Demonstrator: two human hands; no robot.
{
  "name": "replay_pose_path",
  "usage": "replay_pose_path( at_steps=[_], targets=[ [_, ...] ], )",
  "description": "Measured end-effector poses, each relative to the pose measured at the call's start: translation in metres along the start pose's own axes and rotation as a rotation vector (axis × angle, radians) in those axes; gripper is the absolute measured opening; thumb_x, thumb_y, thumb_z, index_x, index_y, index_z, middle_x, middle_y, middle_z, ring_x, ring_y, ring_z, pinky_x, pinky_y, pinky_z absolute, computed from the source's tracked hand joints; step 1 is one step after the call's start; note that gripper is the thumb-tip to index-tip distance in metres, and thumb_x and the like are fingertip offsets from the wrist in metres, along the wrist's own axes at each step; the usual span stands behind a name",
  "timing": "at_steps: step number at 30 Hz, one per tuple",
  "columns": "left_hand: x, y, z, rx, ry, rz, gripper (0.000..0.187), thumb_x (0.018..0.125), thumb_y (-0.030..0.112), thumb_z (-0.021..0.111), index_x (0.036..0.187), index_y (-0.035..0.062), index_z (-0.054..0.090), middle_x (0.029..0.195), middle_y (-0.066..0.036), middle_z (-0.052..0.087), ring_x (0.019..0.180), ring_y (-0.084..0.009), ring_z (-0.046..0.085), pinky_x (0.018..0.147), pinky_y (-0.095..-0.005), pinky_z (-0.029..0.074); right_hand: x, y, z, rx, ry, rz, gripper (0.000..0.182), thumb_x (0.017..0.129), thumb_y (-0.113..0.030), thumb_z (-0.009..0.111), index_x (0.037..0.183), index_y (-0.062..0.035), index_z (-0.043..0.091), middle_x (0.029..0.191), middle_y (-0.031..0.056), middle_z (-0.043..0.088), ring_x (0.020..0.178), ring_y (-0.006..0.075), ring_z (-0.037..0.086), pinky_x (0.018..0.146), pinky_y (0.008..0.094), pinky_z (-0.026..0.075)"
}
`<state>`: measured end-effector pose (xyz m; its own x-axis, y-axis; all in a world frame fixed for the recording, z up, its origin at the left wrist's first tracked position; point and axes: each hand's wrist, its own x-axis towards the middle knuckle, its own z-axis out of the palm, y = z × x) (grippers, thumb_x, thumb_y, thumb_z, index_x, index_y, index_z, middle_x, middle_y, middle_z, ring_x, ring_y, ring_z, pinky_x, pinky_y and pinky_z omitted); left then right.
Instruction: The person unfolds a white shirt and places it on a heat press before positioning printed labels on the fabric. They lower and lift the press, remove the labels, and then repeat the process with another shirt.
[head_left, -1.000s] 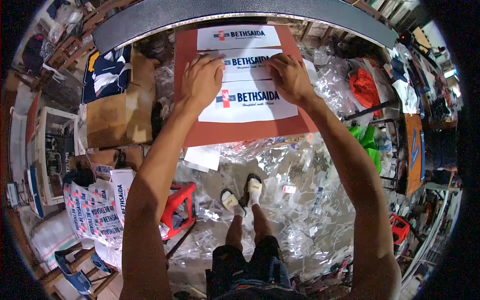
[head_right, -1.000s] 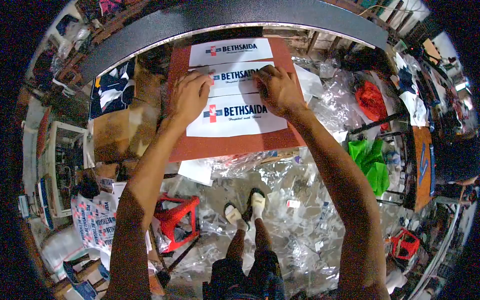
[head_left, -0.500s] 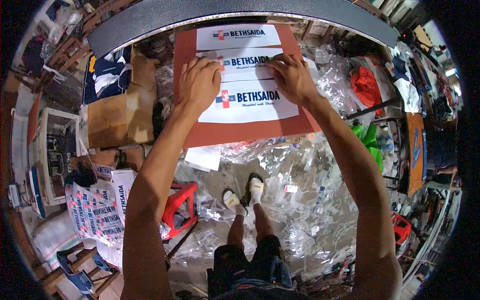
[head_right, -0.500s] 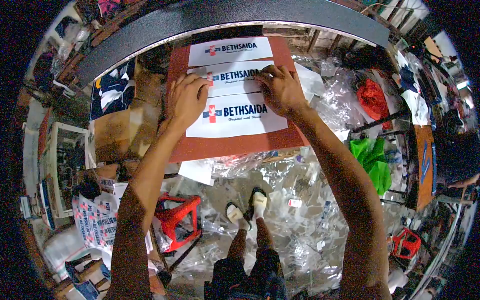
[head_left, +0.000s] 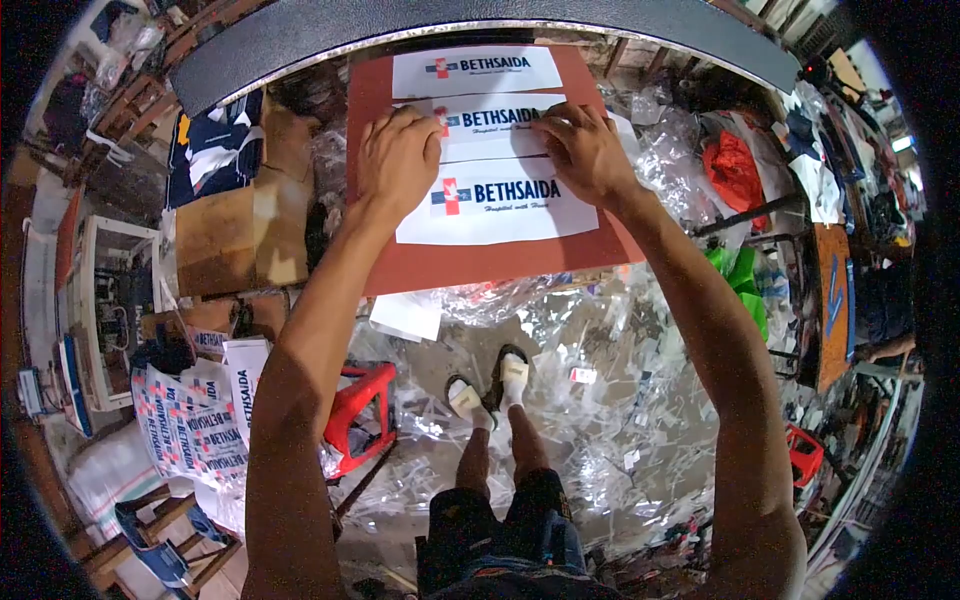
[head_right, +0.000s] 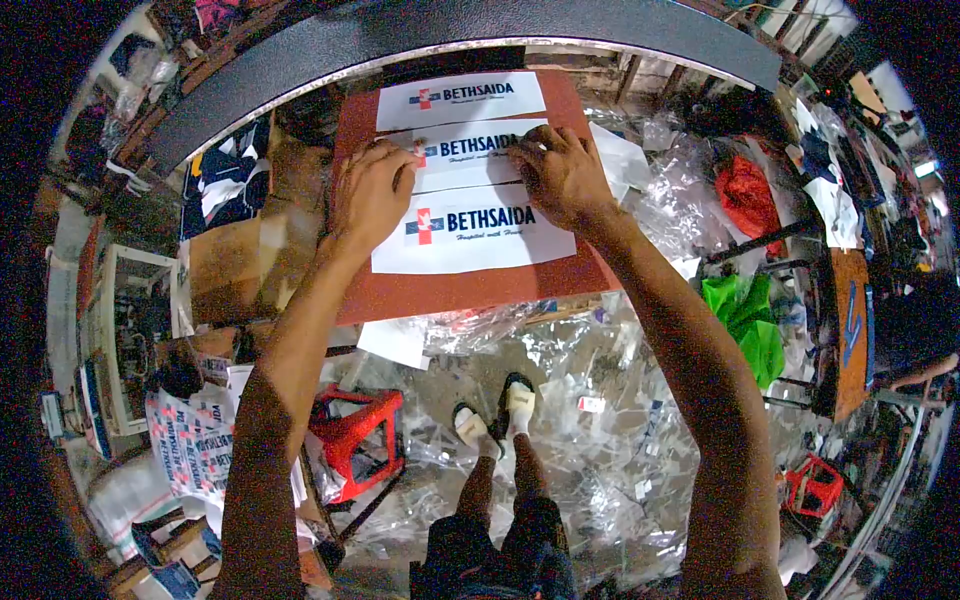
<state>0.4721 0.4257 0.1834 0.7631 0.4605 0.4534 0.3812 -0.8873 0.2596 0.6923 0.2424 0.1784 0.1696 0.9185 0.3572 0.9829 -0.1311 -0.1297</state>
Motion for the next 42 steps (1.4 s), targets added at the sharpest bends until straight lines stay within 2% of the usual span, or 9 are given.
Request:
replay_pose_path(
  at_steps=[14,22,25,28,31,34,38,40,42],
  targets=[
    [0.0,-0.003,0.002,-0.02,0.015,0.003,0.017,0.088,0.016,0.061,0.097,0.009,0.074,0.103,-0.011,0.071,0.1,-0.0315,0.064,0.091,-0.0441,0.045,0.002,-0.001,-0.001,0.055,0.087,-0.052,0.024,0.094,-0.009,0.057,0.116,-0.0077,0.067,0.115,0.0157,0.063,0.106,0.0378,0.059,0.094,0.0474,0.048],
    [0.028,-0.038,0.019,0.025,0.069,-0.089,0.022,0.084,0.017,0.063,0.101,0.0128,0.074,0.107,-0.01,0.071,0.103,-0.0323,0.064,0.094,-0.0476,0.043,0.034,0.025,0.0,0.148,0.051,0.023,0.028,0.094,-0.007,0.052,0.118,-0.0042,0.064,0.122,0.0196,0.063,0.113,0.0408,0.059,0.093,0.0516,0.05],
    [0.046,-0.056,0.03,0.143,0.172,0.094,0.031,0.083,0.022,0.064,0.112,0.0141,0.072,0.119,-0.008,0.068,0.116,-0.0309,0.061,0.101,-0.046,0.041,0.055,0.046,0.016,0.05,0.053,0.013,0.033,0.094,-0.01,0.052,0.124,-0.0047,0.063,0.124,0.0201,0.062,0.115,0.041,0.059,0.097,0.0504,0.05],
    [0.063,-0.053,0.025,0.28,0.017,0.026,0.043,0.081,0.03,0.068,0.123,0.0171,0.069,0.132,-0.006,0.063,0.13,-0.0276,0.052,0.109,-0.0461,0.035,0.072,0.053,0.026,-0.032,0.012,0.07,0.039,0.095,-0.014,0.052,0.132,-0.0094,0.062,0.128,0.0193,0.061,0.122,0.0394,0.056,0.105,0.0493,0.046],
    [0.075,-0.046,0.021,0.304,-0.289,-0.07,0.05,0.08,0.04,0.072,0.127,0.0244,0.068,0.136,-0.005,0.059,0.137,-0.0251,0.044,0.114,-0.0476,0.027,0.084,0.042,0.019,-0.18,-0.245,0.176,0.037,0.098,-0.02,0.051,0.132,-0.0164,0.064,0.133,0.0173,0.058,0.132,0.035,0.048,0.11,0.0589,0.038],
    [0.067,-0.052,0.03,0.301,-0.043,0.051,0.038,0.076,0.017,0.065,0.113,0.0223,0.073,0.12,-0.012,0.064,0.124,-0.0323,0.054,0.109,-0.0529,0.039,0.085,0.047,0.032,-0.171,-0.13,0.142,0.037,0.098,-0.021,0.051,0.132,-0.0182,0.064,0.13,0.0178,0.058,0.13,0.0376,0.049,0.111,0.061,0.035],
    [0.07,-0.052,0.029,0.277,-0.065,0.041,0.035,0.076,0.019,0.066,0.11,0.021,0.073,0.118,-0.012,0.064,0.123,-0.0321,0.053,0.107,-0.0525,0.04,0.083,0.041,0.027,-0.123,-0.137,0.182,0.034,0.098,-0.022,0.051,0.128,-0.0187,0.066,0.13,0.0173,0.058,0.129,0.0392,0.049,0.113,0.0617,0.031],
    [0.072,-0.046,0.027,0.407,-0.257,-0.087,0.042,0.082,0.027,0.062,0.122,0.0207,0.072,0.129,-0.006,0.062,0.131,-0.0251,0.047,0.112,-0.0471,0.029,0.08,0.042,0.031,-0.143,-0.097,0.146,0.033,0.097,-0.022,0.052,0.126,-0.0183,0.067,0.13,0.0167,0.059,0.129,0.0386,0.049,0.113,0.0612,0.032],
    [0.073,-0.042,0.019,0.383,-0.265,-0.055,0.041,0.082,0.025,0.061,0.121,0.0195,0.072,0.128,-0.006,0.063,0.13,-0.0258,0.048,0.112,-0.0468,0.03,0.081,0.05,0.036,-0.165,-0.055,0.108,0.032,0.097,-0.023,0.053,0.125,-0.0178,0.067,0.13,0.0162,0.06,0.13,0.038,0.05,0.112,0.0608,0.034]
  ],
)
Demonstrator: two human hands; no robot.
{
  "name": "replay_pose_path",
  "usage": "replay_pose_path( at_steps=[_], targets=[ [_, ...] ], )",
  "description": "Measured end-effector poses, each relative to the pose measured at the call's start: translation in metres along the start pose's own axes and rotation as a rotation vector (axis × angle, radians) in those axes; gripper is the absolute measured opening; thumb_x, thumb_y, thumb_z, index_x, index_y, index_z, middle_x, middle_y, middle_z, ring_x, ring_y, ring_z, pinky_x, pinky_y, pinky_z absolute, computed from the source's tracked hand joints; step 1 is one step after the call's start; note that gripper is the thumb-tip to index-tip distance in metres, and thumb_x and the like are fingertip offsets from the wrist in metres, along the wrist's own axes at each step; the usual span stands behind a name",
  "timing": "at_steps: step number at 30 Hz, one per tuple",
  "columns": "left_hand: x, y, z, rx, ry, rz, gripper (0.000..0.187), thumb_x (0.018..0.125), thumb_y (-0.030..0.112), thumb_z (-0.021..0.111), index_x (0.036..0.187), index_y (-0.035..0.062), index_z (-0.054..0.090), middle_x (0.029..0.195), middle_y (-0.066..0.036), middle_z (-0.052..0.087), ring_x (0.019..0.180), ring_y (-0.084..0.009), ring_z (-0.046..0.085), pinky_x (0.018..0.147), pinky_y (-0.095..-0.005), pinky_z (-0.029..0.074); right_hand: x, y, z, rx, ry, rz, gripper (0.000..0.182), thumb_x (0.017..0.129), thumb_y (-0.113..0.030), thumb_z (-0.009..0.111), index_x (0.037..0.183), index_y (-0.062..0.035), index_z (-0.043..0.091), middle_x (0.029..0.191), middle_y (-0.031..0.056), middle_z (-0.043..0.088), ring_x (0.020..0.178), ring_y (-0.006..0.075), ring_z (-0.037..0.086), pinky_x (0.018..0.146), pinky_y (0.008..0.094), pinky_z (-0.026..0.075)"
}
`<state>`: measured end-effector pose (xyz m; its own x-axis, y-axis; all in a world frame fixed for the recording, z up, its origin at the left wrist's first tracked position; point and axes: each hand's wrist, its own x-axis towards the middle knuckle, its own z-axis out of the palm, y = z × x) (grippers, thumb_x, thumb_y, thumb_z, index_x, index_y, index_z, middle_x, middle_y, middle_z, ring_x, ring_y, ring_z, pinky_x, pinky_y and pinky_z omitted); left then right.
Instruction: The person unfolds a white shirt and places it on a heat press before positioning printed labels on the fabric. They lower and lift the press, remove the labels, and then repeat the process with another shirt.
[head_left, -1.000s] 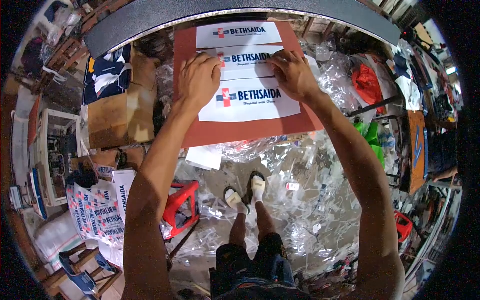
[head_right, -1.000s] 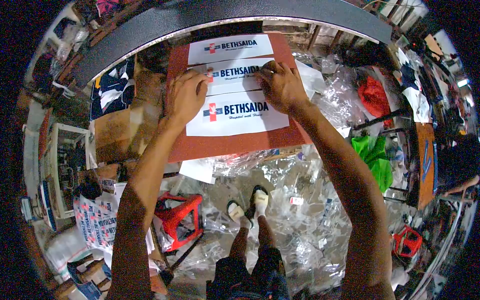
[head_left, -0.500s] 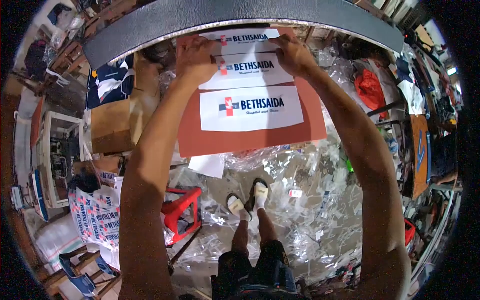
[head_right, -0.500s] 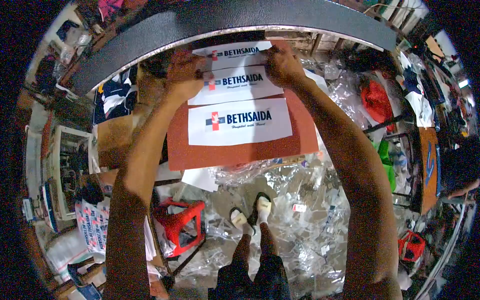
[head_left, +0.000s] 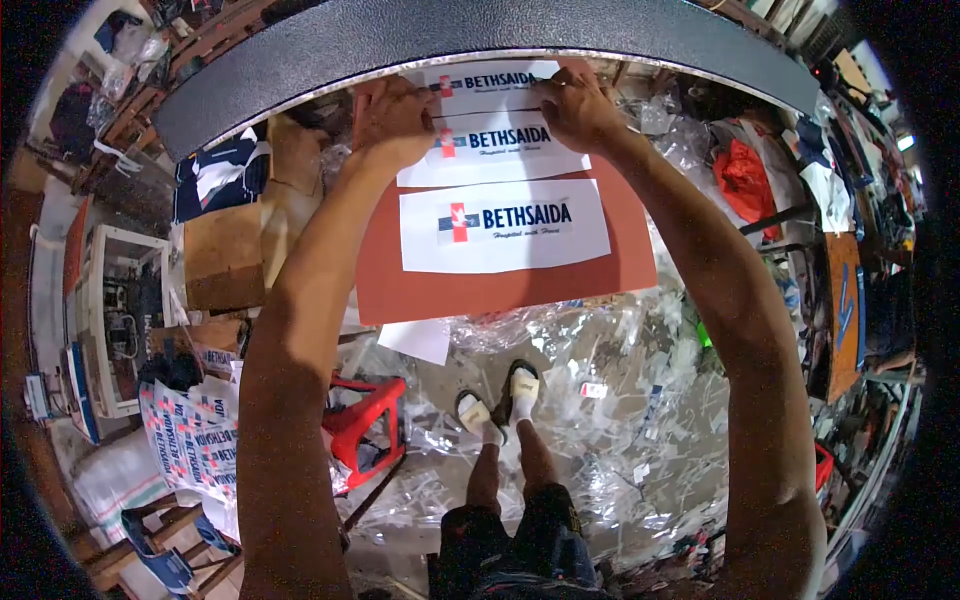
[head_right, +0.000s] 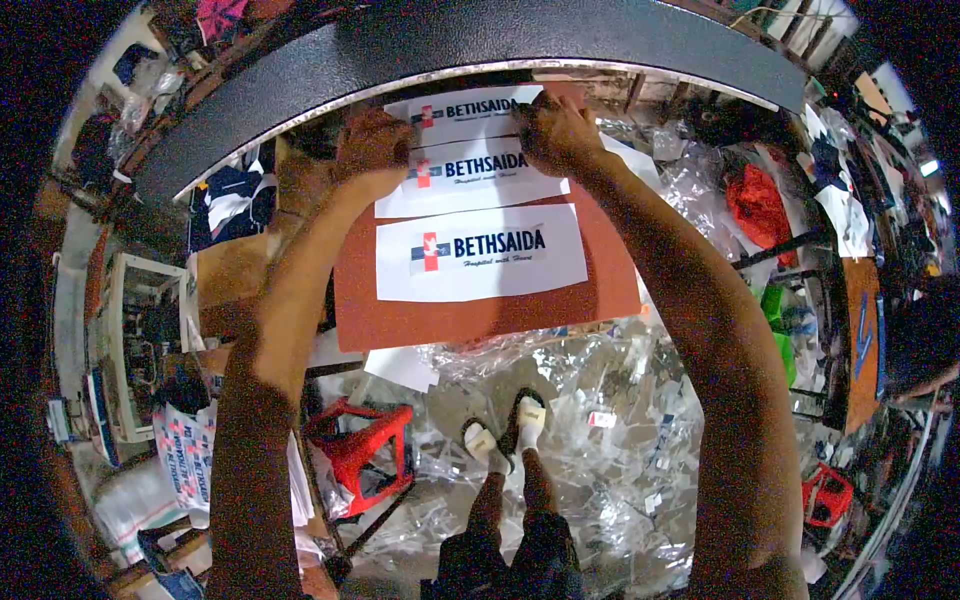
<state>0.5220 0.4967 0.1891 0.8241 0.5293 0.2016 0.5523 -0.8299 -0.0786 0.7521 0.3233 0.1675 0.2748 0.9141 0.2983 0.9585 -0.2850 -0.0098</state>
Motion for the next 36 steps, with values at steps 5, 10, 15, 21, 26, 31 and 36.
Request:
replay_pose_path(
  at_steps=[5,10,15,21,26,31,36],
  targets=[
    [0.0,-0.003,0.007,-0.004,0.112,0.066,0.038,0.083,0.024,0.059,0.118,0.017,0.072,0.127,-0.008,0.064,0.128,-0.0271,0.052,0.11,-0.0467,0.034,0.008,0.011,0.014,0.014,-0.075,-0.045,0.046,0.093,-0.032,0.057,0.136,-0.018,0.057,0.137,0.0182,0.052,0.134,0.0441,0.044,0.104,0.0706,0.039],
    [0.001,-0.004,0.015,-0.062,0.027,0.022,0.044,0.086,0.028,0.061,0.129,0.0183,0.067,0.135,-0.008,0.06,0.134,-0.0246,0.049,0.112,-0.0473,0.034,0.008,0.006,-0.002,-0.052,-0.173,-0.085,0.045,0.093,-0.035,0.057,0.134,-0.0176,0.057,0.135,0.0181,0.053,0.134,0.0427,0.045,0.104,0.0705,0.039],
    [0.002,-0.004,0.011,-0.039,-0.02,0.014,0.052,0.086,0.041,0.067,0.133,0.0199,0.064,0.141,-0.008,0.057,0.139,-0.0247,0.045,0.116,-0.0481,0.031,0.0,-0.001,-0.005,-0.079,-0.131,-0.05,0.044,0.093,-0.036,0.056,0.133,-0.0173,0.057,0.132,0.0179,0.055,0.132,0.0411,0.047,0.104,0.0696,0.04],
    [-0.002,0.0,-0.001,-0.031,-0.1,-0.01,0.059,0.085,0.047,0.071,0.137,0.0207,0.061,0.144,-0.008,0.055,0.143,-0.0248,0.041,0.118,-0.0485,0.029,0.0,0.001,-0.002,-0.037,-0.067,-0.081,0.042,0.095,-0.037,0.053,0.131,-0.0162,0.059,0.129,0.0192,0.057,0.13,0.0417,0.049,0.107,0.0686,0.036],
    [-0.002,-0.004,0.007,-0.013,-0.024,-0.002,0.059,0.083,0.045,0.074,0.134,0.0185,0.062,0.143,-0.008,0.056,0.14,-0.0266,0.044,0.116,-0.0456,0.031,0.0,-0.002,-0.005,-0.039,-0.057,-0.068,0.04,0.095,-0.036,0.051,0.129,-0.0161,0.061,0.129,0.0198,0.058,0.129,0.0423,0.05,0.109,0.069,0.033],
    [0.002,-0.009,0.007,-0.144,-0.035,0.012,0.056,0.083,0.039,0.075,0.132,0.0157,0.064,0.137,-0.014,0.059,0.135,-0.0328,0.049,0.112,-0.0458,0.037,-0.001,-0.009,-0.01,-0.009,-0.097,-0.001,0.037,0.097,-0.032,0.052,0.129,-0.0161,0.064,0.132,0.0174,0.058,0.132,0.0392,0.049,0.111,0.0673,0.032],
    [0.0,-0.011,0.012,-0.162,0.031,0.021,0.052,0.081,0.033,0.075,0.128,0.0132,0.065,0.132,-0.017,0.061,0.13,-0.0354,0.053,0.11,-0.0467,0.039,-0.005,-0.013,-0.018,0.049,-0.084,0.009,0.035,0.099,-0.026,0.053,0.13,-0.0155,0.066,0.133,0.0157,0.06,0.132,0.036,0.05,0.112,0.0662,0.031]
  ],
)
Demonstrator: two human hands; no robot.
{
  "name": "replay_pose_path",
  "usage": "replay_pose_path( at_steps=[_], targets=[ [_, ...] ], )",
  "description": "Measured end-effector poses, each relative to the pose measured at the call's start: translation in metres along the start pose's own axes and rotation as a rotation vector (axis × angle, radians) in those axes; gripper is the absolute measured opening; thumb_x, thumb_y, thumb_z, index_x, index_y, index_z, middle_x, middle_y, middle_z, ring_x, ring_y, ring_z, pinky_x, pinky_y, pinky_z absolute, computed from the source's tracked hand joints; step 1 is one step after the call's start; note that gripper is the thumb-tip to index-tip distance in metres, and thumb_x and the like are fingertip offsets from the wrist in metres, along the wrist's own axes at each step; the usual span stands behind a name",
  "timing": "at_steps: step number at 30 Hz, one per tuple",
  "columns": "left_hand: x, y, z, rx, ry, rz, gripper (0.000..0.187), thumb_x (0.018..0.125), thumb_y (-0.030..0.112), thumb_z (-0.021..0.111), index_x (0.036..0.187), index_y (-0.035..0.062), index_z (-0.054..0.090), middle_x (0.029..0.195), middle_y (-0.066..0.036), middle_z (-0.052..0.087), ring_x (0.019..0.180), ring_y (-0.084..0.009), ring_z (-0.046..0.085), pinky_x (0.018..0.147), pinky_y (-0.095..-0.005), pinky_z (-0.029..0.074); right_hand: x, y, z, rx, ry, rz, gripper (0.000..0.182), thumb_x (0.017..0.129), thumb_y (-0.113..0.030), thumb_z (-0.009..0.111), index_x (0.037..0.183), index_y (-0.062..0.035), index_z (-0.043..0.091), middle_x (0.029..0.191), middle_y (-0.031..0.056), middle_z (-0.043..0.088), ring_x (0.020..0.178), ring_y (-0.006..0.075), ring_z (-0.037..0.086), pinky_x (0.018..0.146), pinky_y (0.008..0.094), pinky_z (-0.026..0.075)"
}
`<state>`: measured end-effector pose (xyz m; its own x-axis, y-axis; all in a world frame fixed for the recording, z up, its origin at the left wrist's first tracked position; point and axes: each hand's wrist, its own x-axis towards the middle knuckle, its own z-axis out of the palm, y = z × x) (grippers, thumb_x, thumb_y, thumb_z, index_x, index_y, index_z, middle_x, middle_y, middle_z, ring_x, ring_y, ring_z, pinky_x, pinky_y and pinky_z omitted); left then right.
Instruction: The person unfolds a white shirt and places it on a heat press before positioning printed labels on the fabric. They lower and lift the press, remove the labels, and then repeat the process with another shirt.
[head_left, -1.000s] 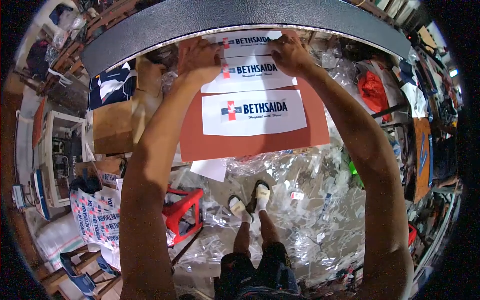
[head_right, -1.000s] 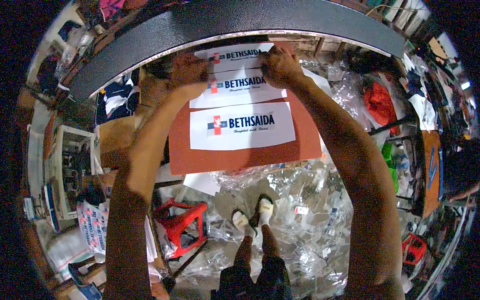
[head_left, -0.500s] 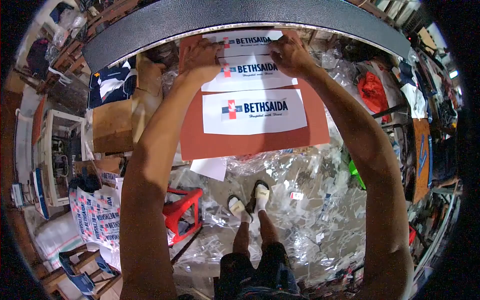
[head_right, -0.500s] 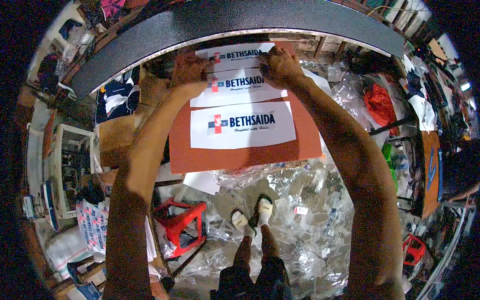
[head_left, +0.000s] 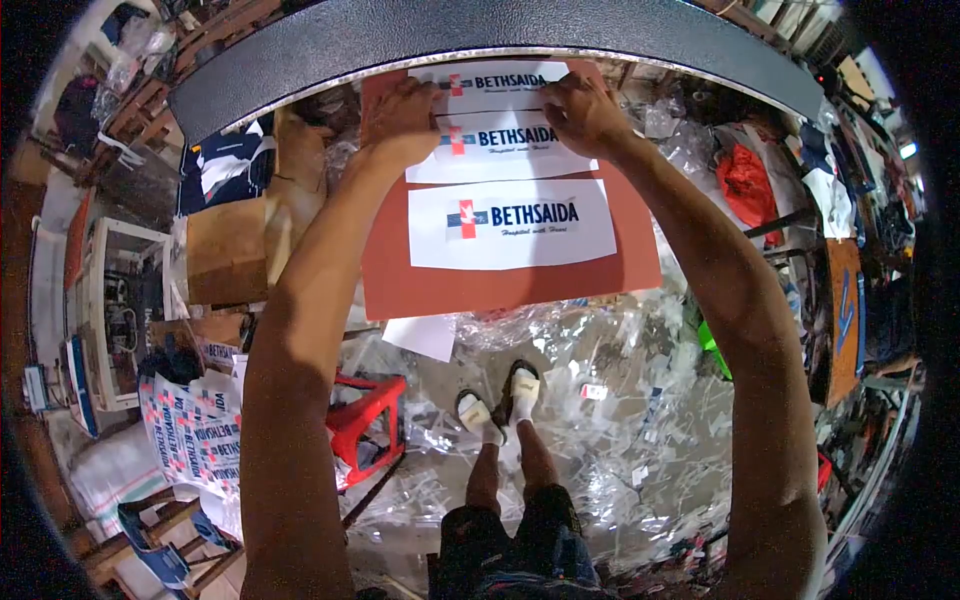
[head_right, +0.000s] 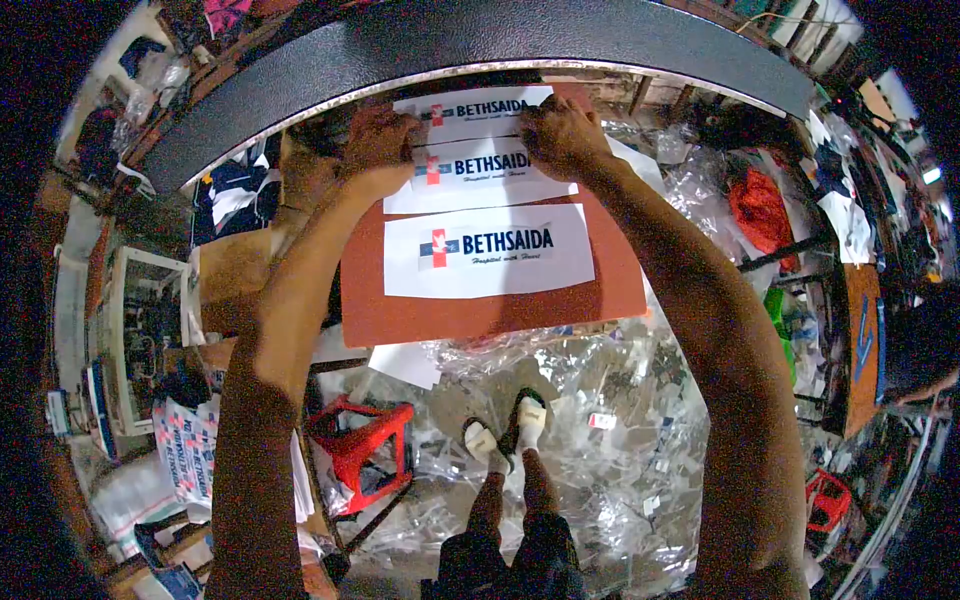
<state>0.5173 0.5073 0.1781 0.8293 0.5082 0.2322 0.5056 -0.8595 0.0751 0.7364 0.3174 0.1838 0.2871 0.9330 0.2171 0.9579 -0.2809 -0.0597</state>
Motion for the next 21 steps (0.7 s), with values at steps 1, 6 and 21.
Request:
replay_pose_path(
  at_steps=[1,6,21],
  targets=[
    [0.0,0.0,0.001,-0.001,0.033,-0.004,0.05,0.081,0.031,0.074,0.127,0.0124,0.065,0.131,-0.017,0.062,0.129,-0.0359,0.053,0.11,-0.0473,0.04,0.001,0.0,-0.001,0.0,-0.028,0.011,0.036,0.098,-0.027,0.053,0.13,-0.0157,0.065,0.134,0.0154,0.059,0.132,0.0358,0.05,0.112,0.0659,0.032],
    [-0.003,0.002,-0.006,-0.038,0.029,0.006,0.046,0.081,0.02,0.069,0.125,0.0106,0.065,0.128,-0.018,0.063,0.126,-0.0375,0.056,0.109,-0.047,0.041,0.0,0.002,0.001,-0.011,-0.058,0.023,0.036,0.098,-0.028,0.054,0.131,-0.0165,0.065,0.135,0.014,0.059,0.132,0.0351,0.05,0.112,0.064,0.032],
    [-0.115,0.025,-0.055,-0.813,0.351,-0.328,0.017,0.095,0.014,0.069,0.104,0.0011,0.073,0.095,-0.009,0.073,0.08,-0.0112,0.065,0.074,-0.0279,0.052,-0.114,0.0,-0.038,0.22,0.178,-0.021,0.034,0.098,-0.022,0.059,0.129,-0.0094,0.06,0.127,0.0151,0.06,0.121,0.0352,0.056,0.102,0.0499,0.039]
  ],
)
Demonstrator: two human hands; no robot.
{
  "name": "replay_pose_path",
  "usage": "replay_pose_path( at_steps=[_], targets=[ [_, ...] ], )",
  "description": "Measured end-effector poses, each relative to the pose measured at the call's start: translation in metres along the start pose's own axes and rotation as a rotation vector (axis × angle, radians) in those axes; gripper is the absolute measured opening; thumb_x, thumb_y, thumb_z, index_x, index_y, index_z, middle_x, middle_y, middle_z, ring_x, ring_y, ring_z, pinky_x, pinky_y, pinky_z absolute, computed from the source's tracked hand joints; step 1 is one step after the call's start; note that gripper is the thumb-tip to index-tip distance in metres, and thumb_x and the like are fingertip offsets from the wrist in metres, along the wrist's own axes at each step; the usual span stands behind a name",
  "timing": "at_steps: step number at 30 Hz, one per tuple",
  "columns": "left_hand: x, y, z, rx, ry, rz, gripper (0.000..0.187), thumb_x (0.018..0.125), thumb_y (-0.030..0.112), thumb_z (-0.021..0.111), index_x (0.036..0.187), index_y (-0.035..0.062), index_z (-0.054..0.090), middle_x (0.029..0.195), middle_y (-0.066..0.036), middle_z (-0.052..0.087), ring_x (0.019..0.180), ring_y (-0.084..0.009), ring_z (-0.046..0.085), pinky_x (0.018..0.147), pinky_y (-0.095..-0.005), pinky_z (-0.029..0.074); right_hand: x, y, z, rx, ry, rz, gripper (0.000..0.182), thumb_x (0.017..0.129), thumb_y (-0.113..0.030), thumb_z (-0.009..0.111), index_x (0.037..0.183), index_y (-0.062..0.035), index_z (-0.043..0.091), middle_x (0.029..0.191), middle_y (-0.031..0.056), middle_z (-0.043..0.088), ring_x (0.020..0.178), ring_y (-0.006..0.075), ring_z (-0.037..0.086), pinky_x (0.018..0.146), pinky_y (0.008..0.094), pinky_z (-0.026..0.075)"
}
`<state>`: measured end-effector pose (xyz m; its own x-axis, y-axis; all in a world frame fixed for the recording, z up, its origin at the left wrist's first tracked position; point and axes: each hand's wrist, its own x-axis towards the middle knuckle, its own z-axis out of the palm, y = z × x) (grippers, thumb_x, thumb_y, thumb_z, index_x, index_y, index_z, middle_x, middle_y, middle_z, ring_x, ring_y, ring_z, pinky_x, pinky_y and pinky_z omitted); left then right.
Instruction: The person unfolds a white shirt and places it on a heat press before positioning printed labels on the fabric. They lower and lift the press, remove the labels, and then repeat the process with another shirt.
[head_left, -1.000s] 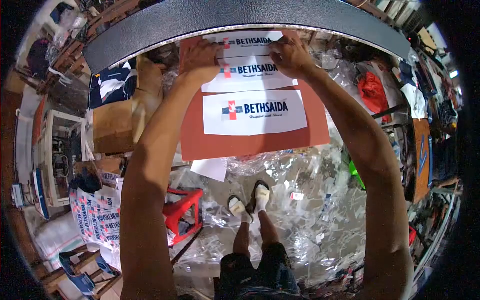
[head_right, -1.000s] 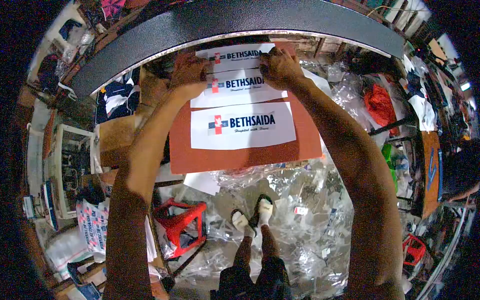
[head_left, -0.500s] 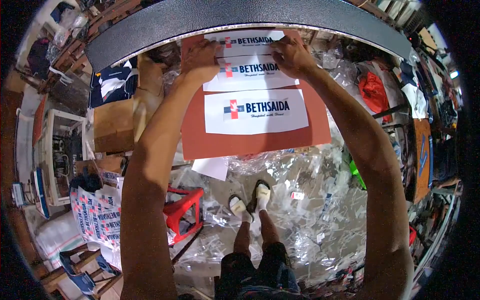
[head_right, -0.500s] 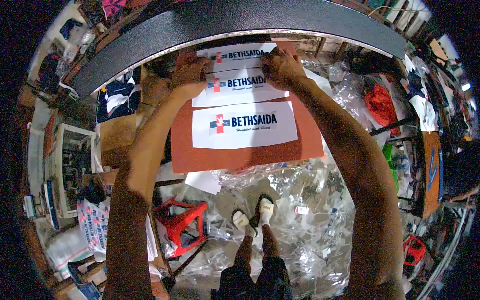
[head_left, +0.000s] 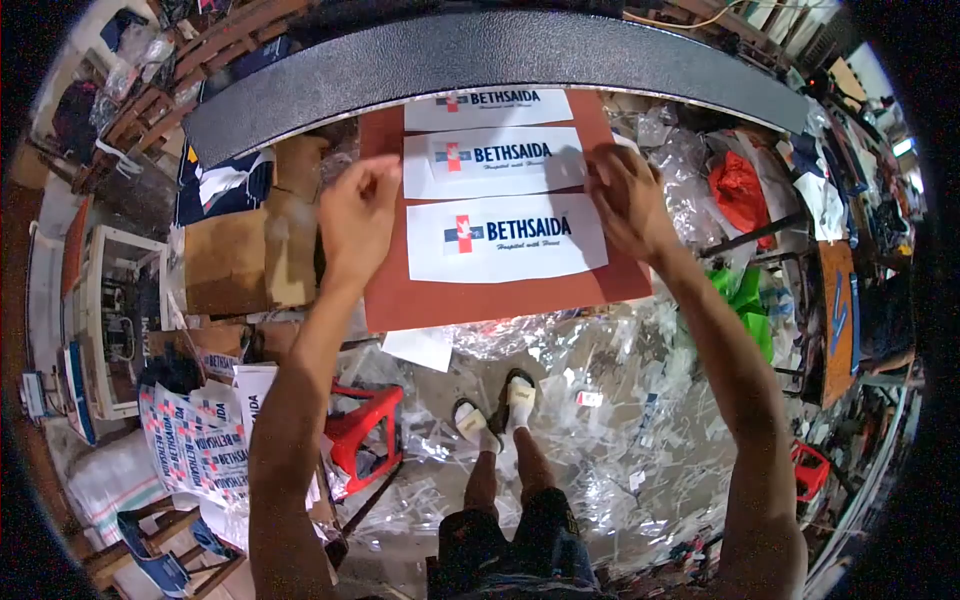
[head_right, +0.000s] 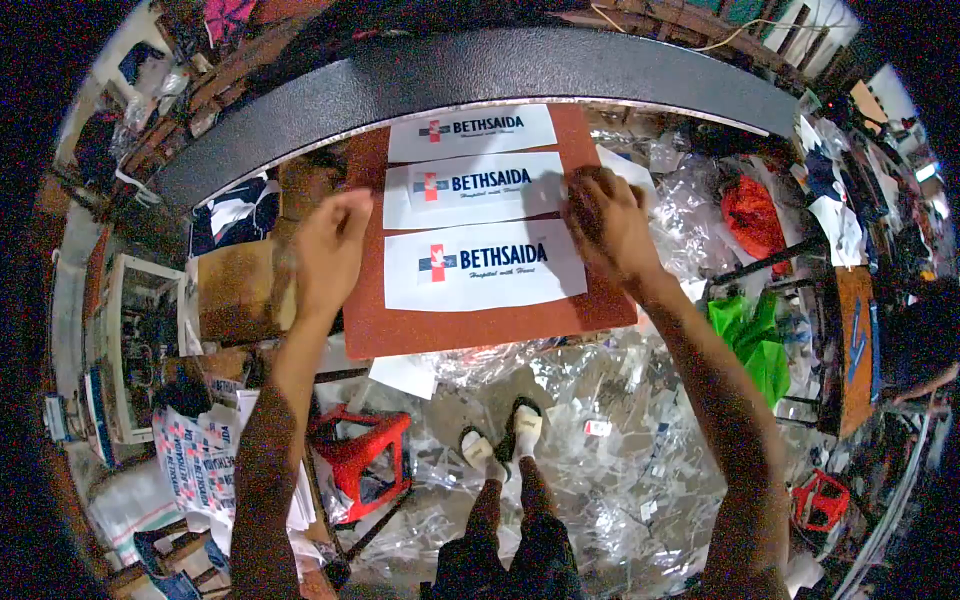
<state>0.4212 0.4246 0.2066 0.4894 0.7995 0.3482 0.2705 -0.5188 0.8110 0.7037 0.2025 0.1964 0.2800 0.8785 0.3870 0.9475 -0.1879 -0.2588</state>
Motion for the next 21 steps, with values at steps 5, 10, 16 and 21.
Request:
replay_pose_path(
  at_steps=[5,10,16,21],
  targets=[
    [-0.077,0.021,-0.036,-0.145,0.085,-0.108,0.022,0.1,0.017,0.067,0.109,-0.0019,0.072,0.1,-0.004,0.073,0.091,-0.0083,0.063,0.08,-0.0253,0.051,-0.043,-0.012,-0.025,-0.008,0.088,0.124,0.031,0.099,-0.021,0.059,0.126,-0.0072,0.064,0.125,0.0162,0.062,0.119,0.0353,0.058,0.101,0.0479,0.04],
    [-0.171,0.017,-0.065,-0.102,0.164,-0.377,0.027,0.101,0.021,0.065,0.11,-0.0045,0.07,0.105,-0.008,0.072,0.097,-0.0135,0.064,0.089,-0.0281,0.049,-0.083,-0.027,-0.048,0.186,0.166,0.252,0.03,0.102,-0.017,0.055,0.125,-0.0002,0.062,0.123,0.0197,0.062,0.118,0.0366,0.059,0.102,0.0411,0.044],
    [-0.337,-0.047,-0.04,-0.017,0.005,-0.526,0.027,0.097,0.026,0.069,0.092,-0.0006,0.072,0.076,-0.005,0.069,0.069,-0.0115,0.058,0.065,-0.0316,0.048,-0.235,-0.029,-0.005,0.603,0.47,0.915,0.024,0.104,-0.014,0.054,0.121,-0.0003,0.063,0.106,0.0132,0.069,0.097,0.0188,0.063,0.091,0.0339,0.049],
    [-0.509,-0.113,-0.037,0.389,-0.585,-0.329,0.019,0.094,0.027,0.059,0.093,0.0125,0.071,0.084,-0.01,0.071,0.072,-0.0329,0.066,0.065,-0.0455,0.051,-0.516,-0.082,0.145,0.19,-0.504,0.796,0.057,0.092,-0.05,0.064,0.121,-0.0005,0.064,0.101,0.0279,0.069,0.092,0.0463,0.067,0.077,0.054,0.054]
  ],
)
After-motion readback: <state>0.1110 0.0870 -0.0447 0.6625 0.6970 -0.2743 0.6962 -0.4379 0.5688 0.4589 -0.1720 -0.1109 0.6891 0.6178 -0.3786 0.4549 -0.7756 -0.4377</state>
